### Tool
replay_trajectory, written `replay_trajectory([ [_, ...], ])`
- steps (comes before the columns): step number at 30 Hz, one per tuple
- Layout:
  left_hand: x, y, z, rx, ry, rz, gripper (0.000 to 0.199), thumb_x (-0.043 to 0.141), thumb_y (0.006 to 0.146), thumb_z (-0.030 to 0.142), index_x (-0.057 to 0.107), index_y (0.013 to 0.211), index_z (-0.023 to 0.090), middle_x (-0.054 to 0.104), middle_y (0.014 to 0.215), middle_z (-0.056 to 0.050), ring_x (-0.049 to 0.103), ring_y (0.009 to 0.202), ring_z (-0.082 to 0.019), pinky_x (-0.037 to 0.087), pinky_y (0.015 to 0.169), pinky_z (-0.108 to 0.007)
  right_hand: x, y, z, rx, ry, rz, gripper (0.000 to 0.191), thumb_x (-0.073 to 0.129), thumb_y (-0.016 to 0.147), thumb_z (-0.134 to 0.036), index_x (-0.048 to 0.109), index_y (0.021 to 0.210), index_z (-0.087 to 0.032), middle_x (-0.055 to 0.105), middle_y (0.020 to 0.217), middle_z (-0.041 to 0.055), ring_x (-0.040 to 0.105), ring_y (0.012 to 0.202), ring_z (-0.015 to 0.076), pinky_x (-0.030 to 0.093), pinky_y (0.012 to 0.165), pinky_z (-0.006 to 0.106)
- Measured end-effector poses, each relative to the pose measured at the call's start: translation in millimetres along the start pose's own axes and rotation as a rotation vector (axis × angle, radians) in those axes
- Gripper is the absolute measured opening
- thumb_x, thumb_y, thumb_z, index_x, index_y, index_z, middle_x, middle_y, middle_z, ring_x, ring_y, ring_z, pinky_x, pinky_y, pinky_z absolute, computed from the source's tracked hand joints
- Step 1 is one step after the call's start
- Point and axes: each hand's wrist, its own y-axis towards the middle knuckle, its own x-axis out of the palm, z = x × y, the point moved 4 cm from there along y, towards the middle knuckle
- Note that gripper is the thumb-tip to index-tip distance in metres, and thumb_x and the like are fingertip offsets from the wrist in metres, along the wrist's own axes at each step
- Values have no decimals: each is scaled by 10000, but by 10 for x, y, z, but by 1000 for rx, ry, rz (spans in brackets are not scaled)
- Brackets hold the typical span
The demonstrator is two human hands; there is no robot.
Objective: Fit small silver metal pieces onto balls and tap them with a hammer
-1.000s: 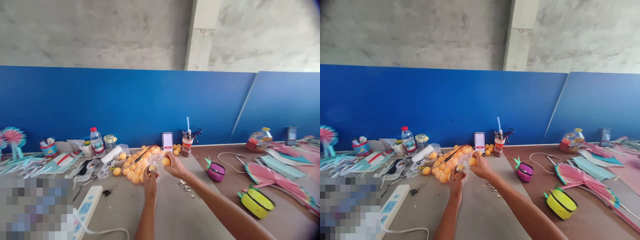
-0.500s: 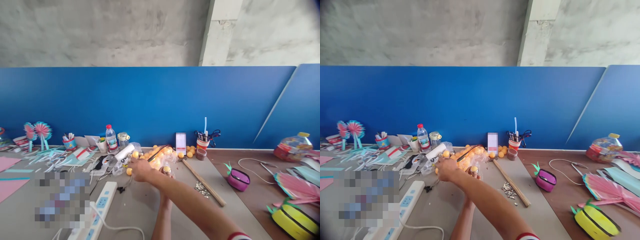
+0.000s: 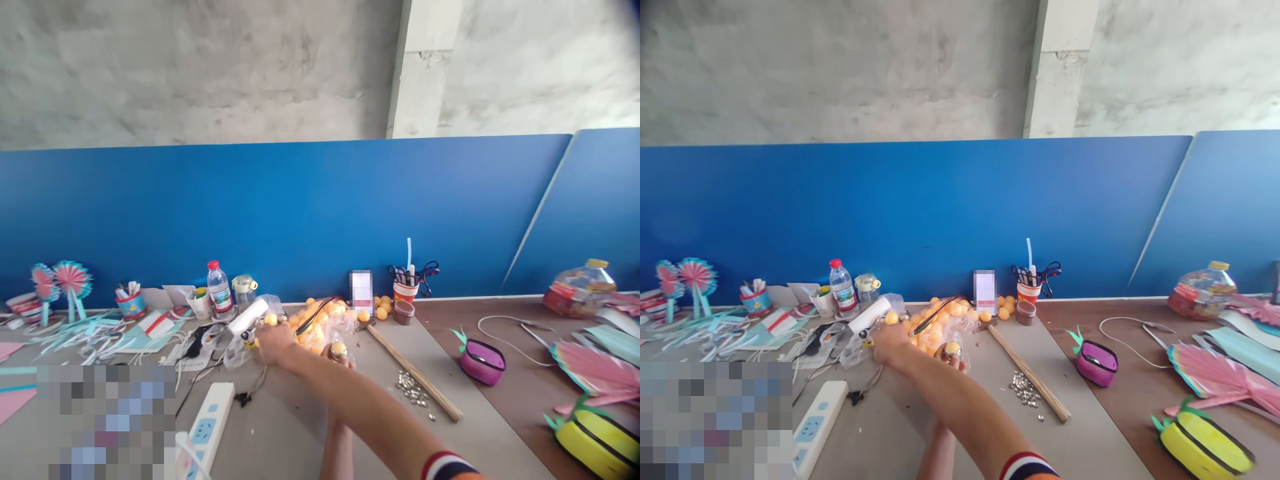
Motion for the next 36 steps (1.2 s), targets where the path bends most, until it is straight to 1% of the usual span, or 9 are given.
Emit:
replay_trajectory([
  [3, -25, -39, 51, -22, -57, 30, 312, 593, 732, 439, 532, 961, 236, 611, 847, -103, 632, 823, -284, 511, 713, -407, -268, 74, 428, 168, 10, 63, 399, 521, 822, -223, 570, 1217, -188, 657, 1128, 157, 682, 918, 258, 538, 747, 385],
  [7, -29, -69, 162, -46, -96, 66, 388, 641, 701, 410, 529, 1028, 235, 561, 951, -76, 614, 849, -237, 510, 753, -362, -464, 121, 1060, 372, -23, 74, 380, 478, 857, -192, 573, 1223, -155, 625, 1173, 200, 664, 996, 278, 518, 785, 390],
  [12, -21, -75, 209, -62, -145, 90, 349, 641, 701, 365, 551, 1019, 250, 490, 831, -22, 588, 670, -177, 508, 705, -349, -434, -53, 1612, 518, -36, 92, 404, 470, 886, -196, 551, 1268, -92, 582, 1227, 267, 617, 1093, 323, 458, 882, 442],
  [14, -31, -59, 186, -63, -125, 101, 341, 644, 700, 364, 564, 1010, 248, 508, 836, -26, 597, 655, -178, 509, 688, -356, -398, -142, 1735, 525, -27, 115, 582, 541, 873, -327, 423, 1400, -111, 456, 1390, 271, 510, 1234, 362, 377, 982, 490],
  [18, -62, 6, 116, -17, -57, 133, 405, 673, 658, 406, 587, 997, 203, 539, 848, -32, 613, 614, -175, 516, 660, -361, -404, -335, 1859, 513, 113, 270, 713, 490, 888, -479, 298, 1474, -121, 331, 1501, 223, 332, 1374, 339, 227, 1104, 483],
  [22, -52, 51, 65, 11, -74, 140, 451, 665, 658, 441, 584, 1018, 182, 559, 885, -30, 623, 644, -152, 528, 661, -326, -430, -771, 1937, 527, 314, 571, 502, 378, 940, -375, 430, 1372, -126, 477, 1367, 186, 469, 1254, 260, 339, 1053, 387],
  [27, -7, 34, 89, 25, -65, 103, 477, 716, 630, 447, 590, 1015, 195, 576, 842, -10, 638, 600, -147, 535, 633, -316, -280, -1681, 2083, 556, 462, 801, 373, 447, 868, -274, 517, 1220, -173, 572, 1152, 144, 544, 1065, 250, 442, 944, 419],
  [32, 87, -8, 106, 18, -76, -46, 486, 750, 631, 432, 592, 1027, 199, 593, 900, -14, 671, 667, -151, 557, 713, -328, -157, -2416, 2148, 629, 627, 884, 341, 446, 808, -244, 521, 1130, -158, 586, 961, 90, 570, 836, 203, 494, 787, 357],
  [36, 167, -70, 92, -41, -135, -140, 519, 798, 590, 404, 605, 1023, 192, 637, 951, -36, 686, 744, -176, 564, 780, -365, -31, -2537, 1987, 567, 844, 813, 291, 426, 809, -260, 544, 1057, -163, 584, 829, 42, 565, 688, 163, 488, 659, 293],
])
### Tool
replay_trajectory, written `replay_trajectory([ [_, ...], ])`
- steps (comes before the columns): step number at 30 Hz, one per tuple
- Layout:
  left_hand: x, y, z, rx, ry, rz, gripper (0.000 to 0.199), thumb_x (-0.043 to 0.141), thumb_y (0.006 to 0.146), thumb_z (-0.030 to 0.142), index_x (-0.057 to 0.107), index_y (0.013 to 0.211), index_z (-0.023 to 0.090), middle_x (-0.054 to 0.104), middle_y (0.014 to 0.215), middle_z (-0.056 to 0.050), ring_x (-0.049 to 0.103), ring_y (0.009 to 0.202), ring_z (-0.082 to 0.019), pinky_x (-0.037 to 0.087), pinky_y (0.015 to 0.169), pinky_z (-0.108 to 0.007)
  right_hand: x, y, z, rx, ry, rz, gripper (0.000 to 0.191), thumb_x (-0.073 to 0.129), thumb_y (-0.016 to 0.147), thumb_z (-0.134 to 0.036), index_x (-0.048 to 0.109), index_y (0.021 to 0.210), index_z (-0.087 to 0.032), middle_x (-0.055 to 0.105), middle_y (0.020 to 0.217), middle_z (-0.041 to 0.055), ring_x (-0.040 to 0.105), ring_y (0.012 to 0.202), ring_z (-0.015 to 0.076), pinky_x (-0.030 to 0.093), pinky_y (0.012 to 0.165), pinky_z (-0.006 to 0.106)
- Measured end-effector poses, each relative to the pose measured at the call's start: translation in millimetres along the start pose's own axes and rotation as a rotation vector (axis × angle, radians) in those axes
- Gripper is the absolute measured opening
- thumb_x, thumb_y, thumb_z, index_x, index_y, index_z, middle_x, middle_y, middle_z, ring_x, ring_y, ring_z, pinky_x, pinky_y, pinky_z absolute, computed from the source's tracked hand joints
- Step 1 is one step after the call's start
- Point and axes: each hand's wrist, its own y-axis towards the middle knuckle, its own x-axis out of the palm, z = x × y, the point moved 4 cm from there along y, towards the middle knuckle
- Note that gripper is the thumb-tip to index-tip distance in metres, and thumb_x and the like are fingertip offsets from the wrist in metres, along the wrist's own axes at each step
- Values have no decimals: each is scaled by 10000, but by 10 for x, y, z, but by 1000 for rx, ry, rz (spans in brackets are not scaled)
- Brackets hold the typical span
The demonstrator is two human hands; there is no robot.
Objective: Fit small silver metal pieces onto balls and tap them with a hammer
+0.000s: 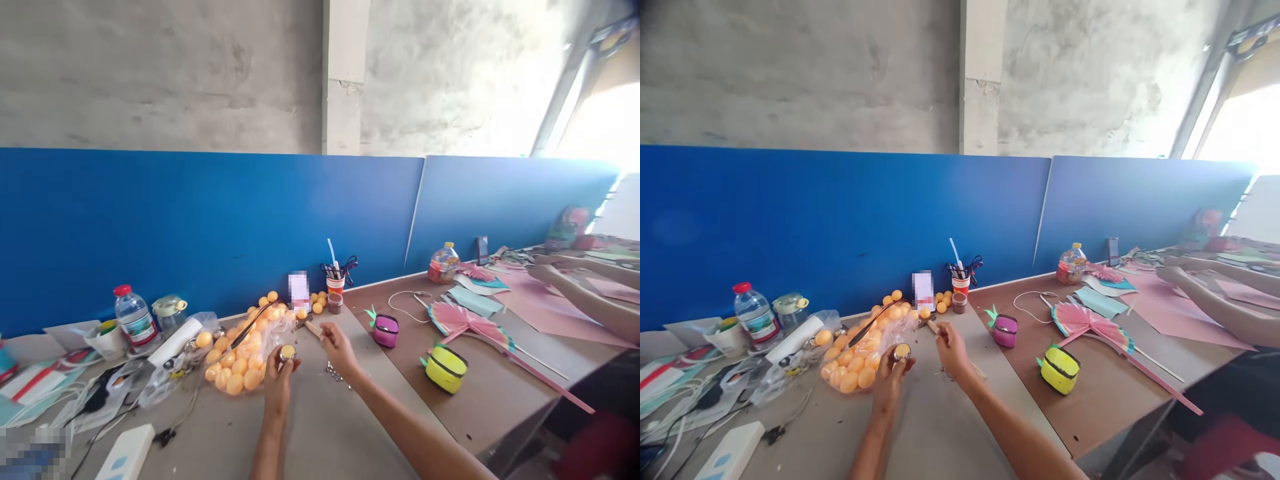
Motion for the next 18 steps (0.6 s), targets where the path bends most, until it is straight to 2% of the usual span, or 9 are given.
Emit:
replay_trajectory([
  [3, 44, -55, -6, -37, -27, -30, 507, 814, 574, 365, 616, 1011, 200, 649, 973, -39, 686, 793, -190, 559, 846, -398, 179, -150, -9, -11, 97, -124, 306, 421, 805, -250, 551, 1072, -182, 572, 770, 15, 559, 639, 150, 484, 612, 270],
  [5, 67, -85, -4, -51, -10, -50, 479, 809, 575, 334, 629, 1003, 212, 655, 999, -51, 687, 839, -215, 558, 862, -419, 262, -231, -2, -34, 92, -153, 318, 425, 794, -227, 560, 1080, -191, 583, 779, 18, 575, 669, 157, 496, 632, 272],
  [8, 90, -102, -4, -61, -8, -77, 436, 794, 581, 297, 646, 984, 224, 658, 1030, -72, 674, 910, -257, 564, 847, -440, 278, -298, 18, -101, 2, -157, 348, 449, 776, -183, 581, 1097, -193, 618, 825, 40, 601, 751, 182, 510, 710, 298],
  [12, 86, -76, -26, -81, -79, -57, 431, 801, 557, 283, 638, 951, 221, 642, 948, -39, 652, 832, -210, 561, 822, -417, 114, -250, 30, -206, -120, -110, 271, 447, 820, -174, 641, 1010, -188, 647, 871, 81, 613, 840, 210, 497, 804, 334],
  [15, 79, -57, -55, -96, -82, -57, 465, 820, 553, 316, 624, 964, 221, 625, 928, -18, 633, 794, -175, 548, 811, -386, -80, -150, 64, -178, -154, -27, 268, 418, 850, -164, 660, 961, -196, 653, 887, 85, 623, 837, 201, 492, 797, 317],
  [18, 84, -63, -90, -123, -16, -81, 494, 836, 542, 365, 620, 963, 222, 617, 919, -12, 620, 775, -166, 538, 801, -377, -227, -66, 119, -116, -198, 0, 263, 435, 827, -130, 676, 913, -192, 662, 871, 74, 632, 812, 189, 490, 769, 291],
])
